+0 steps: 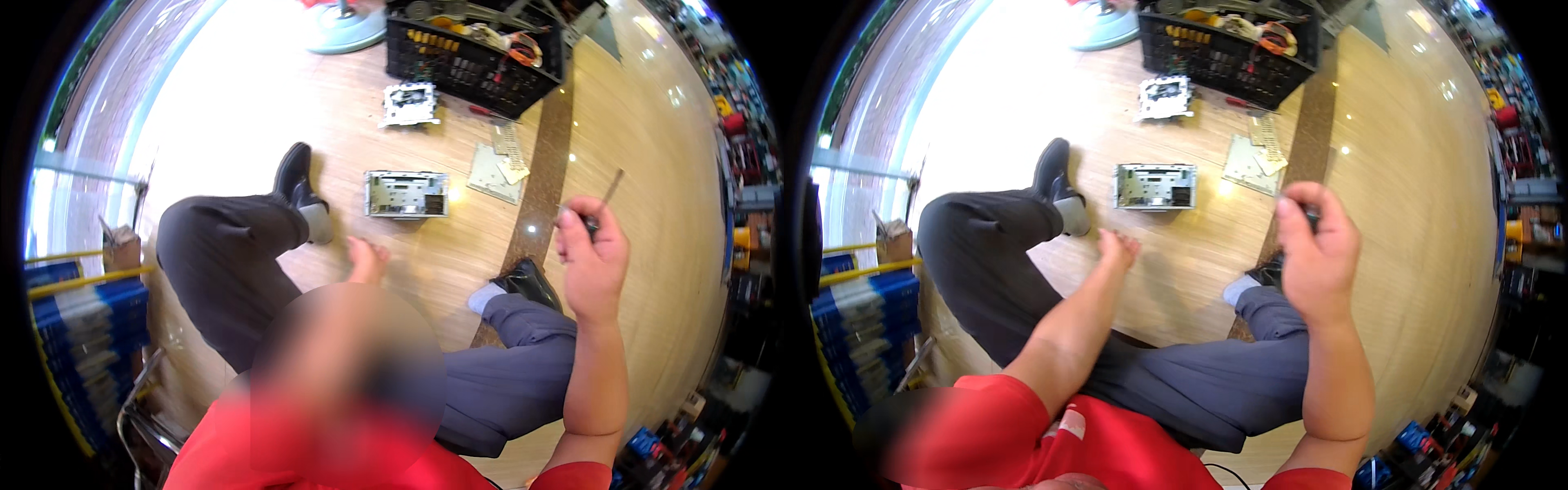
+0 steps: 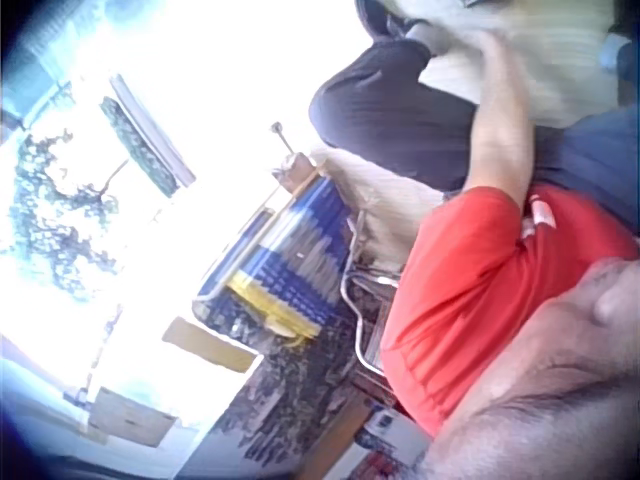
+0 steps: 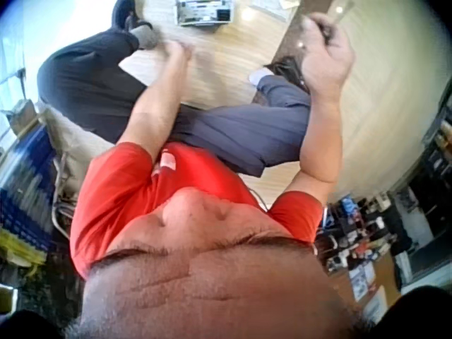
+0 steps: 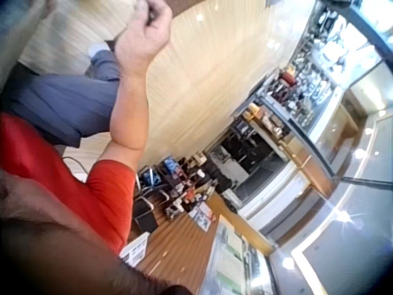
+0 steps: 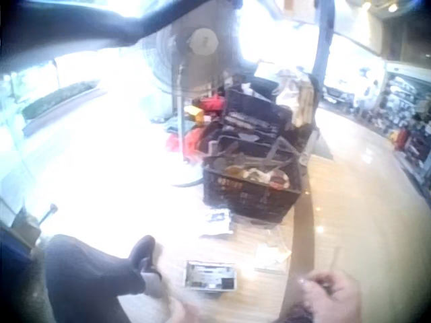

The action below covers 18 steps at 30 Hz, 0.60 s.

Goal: The person disassembles an electronic device by removing a panel, handling a circuit board, and using a screwdriver to remove small components.

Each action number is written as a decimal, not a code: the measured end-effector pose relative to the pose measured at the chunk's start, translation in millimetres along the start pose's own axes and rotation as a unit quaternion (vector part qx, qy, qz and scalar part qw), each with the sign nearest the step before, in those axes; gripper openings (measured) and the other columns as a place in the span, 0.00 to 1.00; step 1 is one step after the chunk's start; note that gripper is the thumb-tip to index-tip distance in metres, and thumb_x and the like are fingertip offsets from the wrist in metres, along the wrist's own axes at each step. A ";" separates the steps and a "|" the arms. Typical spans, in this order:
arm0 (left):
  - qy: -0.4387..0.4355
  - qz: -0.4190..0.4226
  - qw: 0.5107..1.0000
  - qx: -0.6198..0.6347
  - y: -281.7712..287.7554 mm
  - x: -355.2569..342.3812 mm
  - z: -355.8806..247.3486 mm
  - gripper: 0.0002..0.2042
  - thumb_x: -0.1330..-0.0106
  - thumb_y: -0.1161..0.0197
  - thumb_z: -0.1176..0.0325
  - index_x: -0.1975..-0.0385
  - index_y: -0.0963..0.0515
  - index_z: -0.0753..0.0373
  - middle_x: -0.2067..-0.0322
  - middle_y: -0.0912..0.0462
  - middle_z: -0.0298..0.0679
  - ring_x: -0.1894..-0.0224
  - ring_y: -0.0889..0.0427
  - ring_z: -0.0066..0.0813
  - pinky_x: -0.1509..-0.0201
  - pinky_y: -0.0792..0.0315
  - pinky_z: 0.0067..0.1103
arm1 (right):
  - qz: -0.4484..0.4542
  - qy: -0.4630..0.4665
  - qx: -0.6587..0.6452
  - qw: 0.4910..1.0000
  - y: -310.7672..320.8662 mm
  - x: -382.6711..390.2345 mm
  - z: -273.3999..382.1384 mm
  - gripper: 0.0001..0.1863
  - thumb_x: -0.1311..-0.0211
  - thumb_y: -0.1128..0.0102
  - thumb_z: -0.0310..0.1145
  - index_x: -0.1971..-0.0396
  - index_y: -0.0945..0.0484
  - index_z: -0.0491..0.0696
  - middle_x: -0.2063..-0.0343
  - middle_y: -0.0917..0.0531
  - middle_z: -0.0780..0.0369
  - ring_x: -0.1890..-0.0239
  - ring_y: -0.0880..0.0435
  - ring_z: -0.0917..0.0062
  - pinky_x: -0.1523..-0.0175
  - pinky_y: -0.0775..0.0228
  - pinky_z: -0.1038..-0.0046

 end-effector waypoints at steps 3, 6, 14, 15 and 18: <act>0.089 0.050 0.992 0.073 -4.3 27.5 56.6 0.38 0.30 0.65 0.34 0.30 0.50 0.58 0.36 0.40 0.52 0.36 0.35 0.54 0.38 0.35 0.48 | 0.002 -0.003 0.042 0.999 -18.9 -7.3 -6.7 0.05 0.34 0.43 0.25 0.61 0.25 0.42 0.76 0.25 0.70 0.77 0.31 0.89 0.74 0.39 0.86; 0.114 0.092 0.975 0.165 -29.2 38.8 42.4 0.41 0.32 0.64 0.32 0.27 0.57 0.56 0.31 0.48 0.54 0.32 0.40 0.56 0.35 0.39 0.49 | 0.000 -0.004 0.045 0.999 -13.8 -16.9 -28.0 0.04 0.33 0.45 0.25 0.60 0.25 0.42 0.75 0.25 0.68 0.78 0.31 0.88 0.75 0.39 0.85; -0.041 0.095 0.994 0.047 -66.3 42.0 15.0 0.52 0.39 0.41 0.37 0.27 0.68 0.52 0.30 0.48 0.47 0.32 0.42 0.49 0.41 0.36 0.53 | -0.043 -0.044 0.121 0.991 -2.2 -40.7 -85.1 0.03 0.31 0.46 0.27 0.62 0.26 0.43 0.75 0.26 0.66 0.79 0.31 0.87 0.77 0.40 0.83; -0.074 0.078 0.993 0.038 -60.6 27.2 10.6 0.53 0.40 0.36 0.42 0.27 0.69 0.51 0.30 0.47 0.45 0.33 0.41 0.47 0.43 0.35 0.53 | -0.048 -0.063 0.115 0.990 -16.6 -43.9 -96.0 0.03 0.31 0.46 0.27 0.63 0.26 0.44 0.76 0.26 0.66 0.80 0.31 0.87 0.77 0.40 0.83; -0.043 0.058 0.996 0.054 -72.5 34.3 7.0 0.53 0.42 0.30 0.52 0.27 0.66 0.54 0.32 0.44 0.45 0.35 0.39 0.47 0.46 0.32 0.53 | -0.046 -0.080 0.146 0.985 -16.5 -44.6 -111.4 0.02 0.31 0.46 0.28 0.63 0.27 0.46 0.75 0.26 0.67 0.79 0.30 0.87 0.78 0.40 0.83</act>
Point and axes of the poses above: each hand's wrist, its own x-axis away from the middle knuckle, its own y-axis out of the back of the hand, z = x × y, the point moved 10 cm from there along -x, towards the middle knuckle
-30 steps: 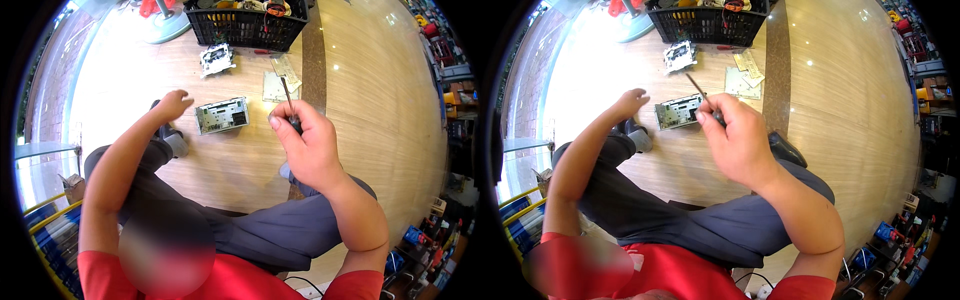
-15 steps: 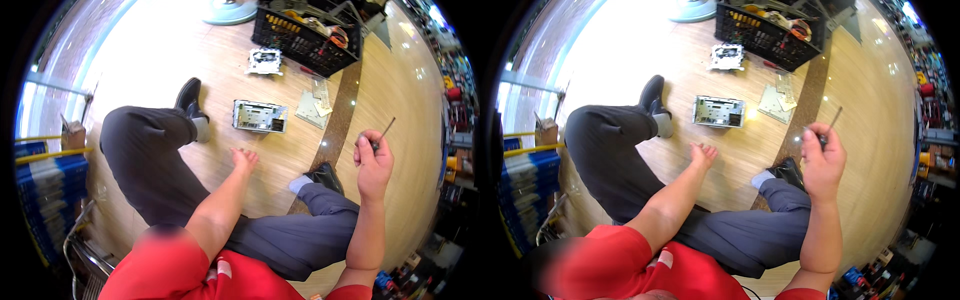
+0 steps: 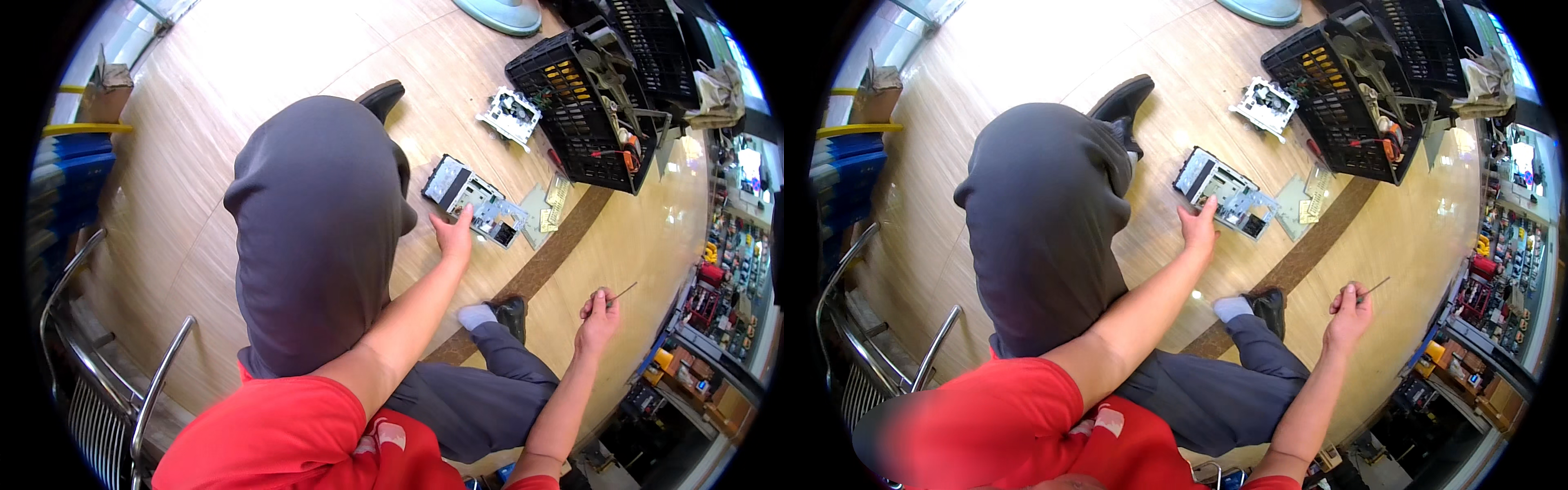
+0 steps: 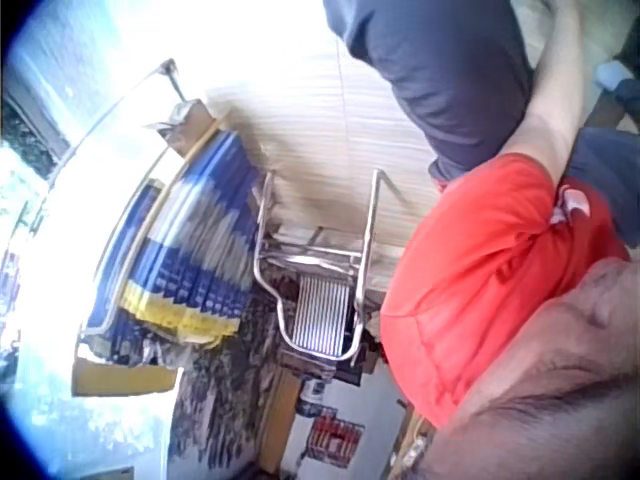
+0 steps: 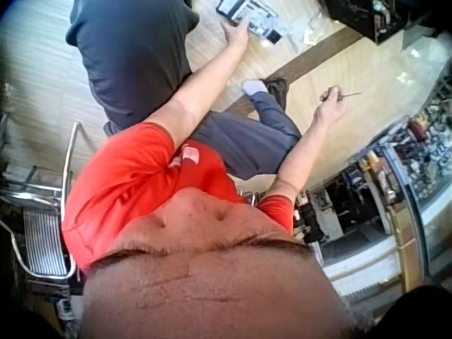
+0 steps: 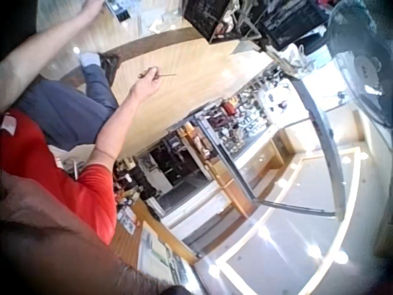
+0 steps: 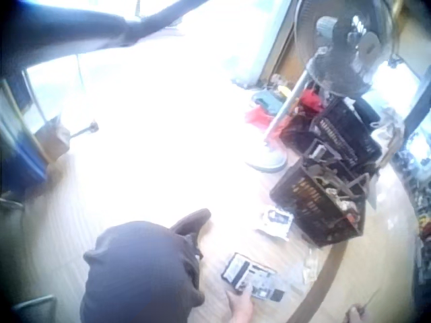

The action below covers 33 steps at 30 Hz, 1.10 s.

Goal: The person disassembles an electronic device by removing a panel, handling a circuit board, and using a screwdriver to remove small components.

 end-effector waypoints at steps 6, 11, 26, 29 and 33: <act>0.083 0.090 0.992 0.045 -34.5 22.9 -18.1 0.39 0.41 0.34 0.73 0.32 0.50 0.50 0.45 0.28 0.42 0.54 0.21 0.40 0.71 0.22 0.40 | -0.005 -0.001 0.039 0.999 -8.7 2.0 1.9 0.02 0.31 0.46 0.28 0.64 0.26 0.46 0.75 0.26 0.67 0.80 0.30 0.87 0.78 0.41 0.83; 0.024 0.041 0.999 0.015 -24.9 7.2 -19.6 0.37 0.36 0.40 0.73 0.30 0.52 0.54 0.41 0.29 0.48 0.48 0.22 0.44 0.51 0.25 0.37 | 0.011 -0.008 0.045 0.999 -28.3 -4.2 -4.1 0.02 0.32 0.45 0.28 0.64 0.26 0.46 0.76 0.26 0.67 0.80 0.31 0.87 0.78 0.41 0.83; -0.155 0.211 0.915 -0.307 -57.8 103.4 8.7 0.46 0.40 0.39 0.72 0.28 0.66 0.60 0.31 0.49 0.59 0.30 0.45 0.57 0.31 0.42 0.35 | 0.010 -0.057 0.096 0.994 -17.7 -11.9 -38.0 0.05 0.32 0.45 0.28 0.61 0.27 0.43 0.74 0.25 0.65 0.78 0.29 0.85 0.75 0.36 0.81; -0.194 0.241 0.876 -0.370 -55.7 115.1 18.8 0.45 0.39 0.40 0.72 0.28 0.65 0.64 0.31 0.51 0.60 0.29 0.47 0.57 0.29 0.44 0.35 | 0.008 -0.062 0.099 0.993 -19.2 -11.0 -40.2 0.05 0.32 0.45 0.28 0.62 0.26 0.43 0.75 0.24 0.65 0.79 0.29 0.85 0.75 0.36 0.81; -0.216 0.262 0.850 -0.403 -48.3 118.9 38.3 0.43 0.38 0.40 0.71 0.29 0.64 0.67 0.30 0.54 0.60 0.29 0.49 0.57 0.28 0.46 0.35 | 0.027 -0.070 0.085 0.993 -25.8 -8.2 -45.6 0.04 0.32 0.44 0.27 0.64 0.25 0.43 0.77 0.25 0.67 0.80 0.30 0.86 0.75 0.37 0.82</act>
Point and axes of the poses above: each hand's wrist, its own x-axis away from the middle knuckle, its own y-axis out of the back of the hand, z = x × y, the point moved 10 cm from there along -x, towards the middle knuckle
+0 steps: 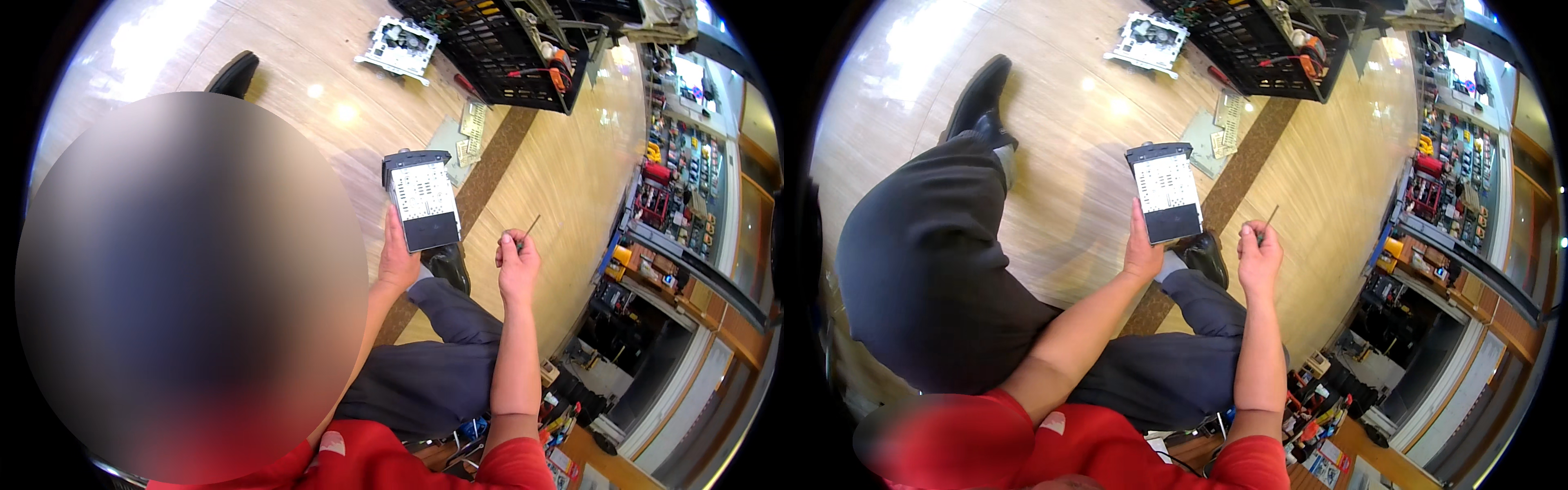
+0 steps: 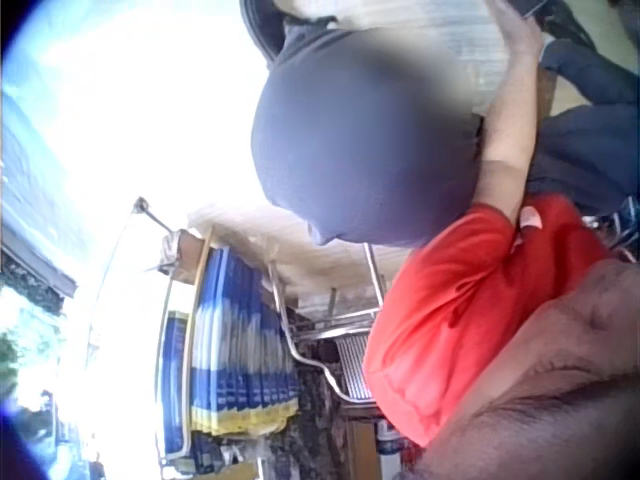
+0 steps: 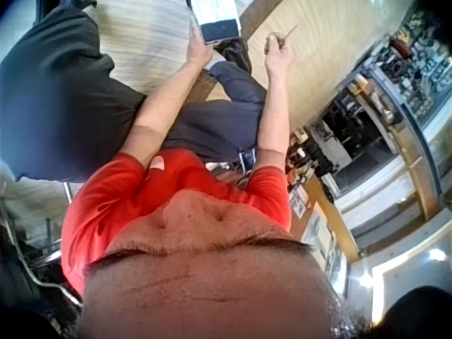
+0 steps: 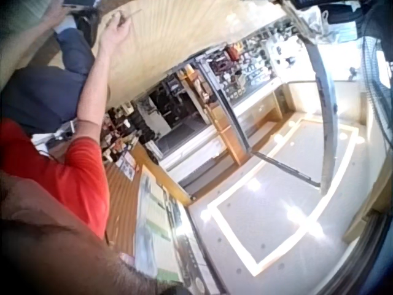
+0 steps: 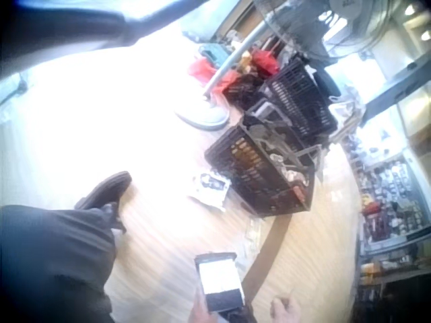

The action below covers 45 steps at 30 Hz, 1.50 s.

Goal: The person disassembles an electronic device by removing a panel, handling a circuit board, and using a screwdriver to remove small components.

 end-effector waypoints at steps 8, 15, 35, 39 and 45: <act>-0.029 0.018 0.998 -0.047 -9.5 8.6 10.4 0.42 0.38 0.44 0.73 0.29 0.63 0.69 0.31 0.53 0.61 0.29 0.49 0.59 0.29 0.43 0.36 | 0.023 -0.008 0.034 0.999 -6.6 -1.7 -13.8 0.03 0.35 0.41 0.27 0.65 0.23 0.43 0.76 0.24 0.69 0.78 0.29 0.88 0.74 0.35 0.82; -0.020 0.027 0.998 -0.051 -8.2 8.4 14.6 0.43 0.40 0.44 0.74 0.29 0.65 0.69 0.32 0.50 0.62 0.31 0.46 0.59 0.30 0.42 0.35 | 0.033 -0.017 0.050 0.998 -16.8 -2.5 -8.4 0.03 0.35 0.40 0.26 0.65 0.23 0.43 0.77 0.24 0.70 0.78 0.29 0.89 0.73 0.35 0.82; 0.096 -0.176 0.966 0.162 67.9 -73.6 25.3 0.17 0.33 0.44 0.64 0.48 0.28 0.65 0.55 0.20 0.45 0.58 0.20 0.38 0.56 0.25 0.31 | 0.047 0.013 0.044 0.998 -27.6 -0.2 25.1 0.03 0.36 0.40 0.26 0.67 0.23 0.43 0.80 0.24 0.70 0.79 0.29 0.89 0.73 0.35 0.82; 0.249 -0.174 0.869 0.390 58.1 -68.5 14.0 0.18 0.32 0.47 0.68 0.44 0.31 0.65 0.52 0.22 0.43 0.57 0.19 0.39 0.61 0.21 0.36 | 0.040 0.020 0.039 0.998 -19.3 2.3 35.3 0.03 0.36 0.41 0.26 0.66 0.23 0.42 0.79 0.24 0.69 0.78 0.29 0.89 0.73 0.35 0.82; 0.232 -0.162 0.874 0.395 72.9 -84.5 24.0 0.18 0.32 0.50 0.66 0.42 0.33 0.59 0.53 0.22 0.43 0.58 0.18 0.40 0.67 0.18 0.38 | 0.061 0.020 0.021 0.998 -28.9 8.7 54.0 0.03 0.36 0.41 0.25 0.66 0.23 0.42 0.78 0.24 0.69 0.76 0.29 0.89 0.70 0.35 0.82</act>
Point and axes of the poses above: each hand's wrist, its own x-axis away from the middle knuckle, its own y-axis out of the back of the hand, z = x × y, the point moved 10 cm from there along -x, towards the middle knuckle
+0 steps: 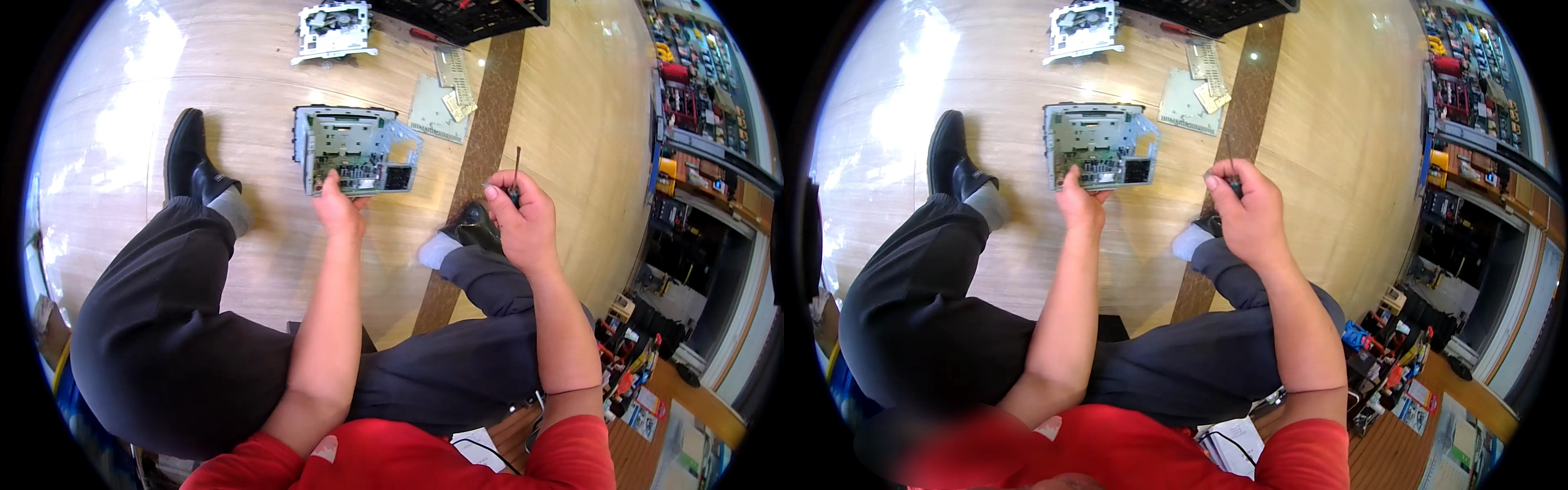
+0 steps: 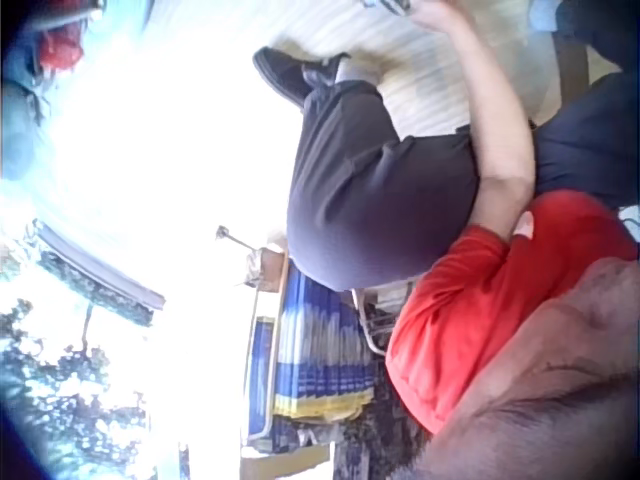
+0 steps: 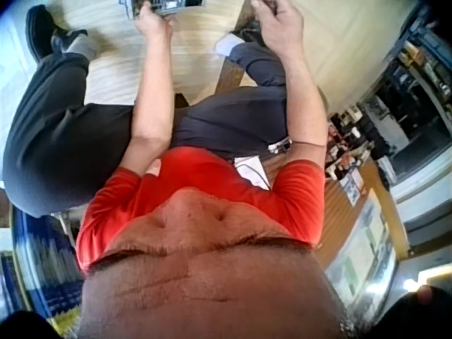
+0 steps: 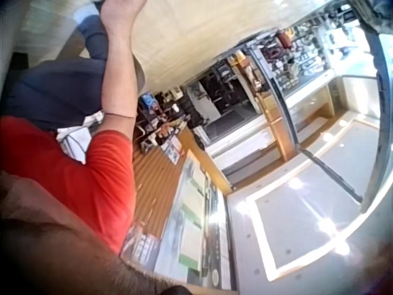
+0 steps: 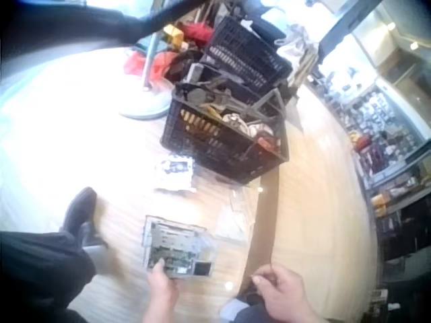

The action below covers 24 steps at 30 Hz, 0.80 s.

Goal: The person disassembles an electronic device by removing a panel, handling a circuit board, and using a screwdriver to remove small components.

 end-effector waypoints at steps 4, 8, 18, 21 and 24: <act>-0.001 -0.010 1.000 0.020 2.2 -3.9 1.4 0.20 0.31 0.50 0.65 0.40 0.35 0.58 0.51 0.22 0.43 0.58 0.17 0.42 0.64 0.18 0.40 | 0.032 -0.003 -0.016 0.999 -3.0 2.1 1.4 0.03 0.36 0.41 0.25 0.66 0.23 0.42 0.78 0.24 0.69 0.75 0.29 0.88 0.68 0.34 0.81; -0.018 -0.017 0.999 0.031 4.9 -8.6 5.9 0.21 0.32 0.50 0.65 0.39 0.35 0.58 0.50 0.23 0.42 0.56 0.18 0.40 0.64 0.18 0.39 | 0.061 -0.012 -0.026 0.998 -4.6 4.7 6.5 0.03 0.36 0.41 0.25 0.67 0.23 0.42 0.77 0.24 0.69 0.74 0.29 0.87 0.67 0.33 0.80; -0.096 -0.009 0.995 0.030 10.9 -16.3 3.9 0.23 0.31 0.50 0.60 0.38 0.36 0.60 0.44 0.28 0.43 0.49 0.21 0.41 0.56 0.20 0.40 | 0.125 -0.027 -0.070 0.989 -3.8 14.6 8.1 0.04 0.39 0.39 0.25 0.66 0.24 0.42 0.73 0.20 0.64 0.72 0.23 0.82 0.64 0.30 0.78; -0.102 0.000 0.994 0.025 11.9 -18.6 2.9 0.23 0.30 0.50 0.59 0.37 0.37 0.59 0.43 0.28 0.43 0.48 0.22 0.41 0.55 0.20 0.40 | 0.137 0.009 -0.054 0.989 -2.6 15.8 16.6 0.05 0.39 0.39 0.25 0.66 0.23 0.43 0.73 0.20 0.63 0.72 0.23 0.81 0.64 0.30 0.78; -0.110 -0.005 0.993 0.032 13.1 -19.4 0.6 0.24 0.30 0.51 0.57 0.36 0.38 0.58 0.42 0.29 0.43 0.47 0.22 0.40 0.54 0.20 0.39 | 0.133 0.044 -0.038 0.989 0.2 12.8 23.6 0.05 0.40 0.38 0.25 0.66 0.23 0.43 0.73 0.20 0.62 0.72 0.23 0.80 0.64 0.30 0.78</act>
Point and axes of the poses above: each hand's wrist, its own x-axis away from the middle knuckle, its own y-axis out of the back of the hand, z = x × y, the point moved 10 cm from there along -x, towards the middle knuckle
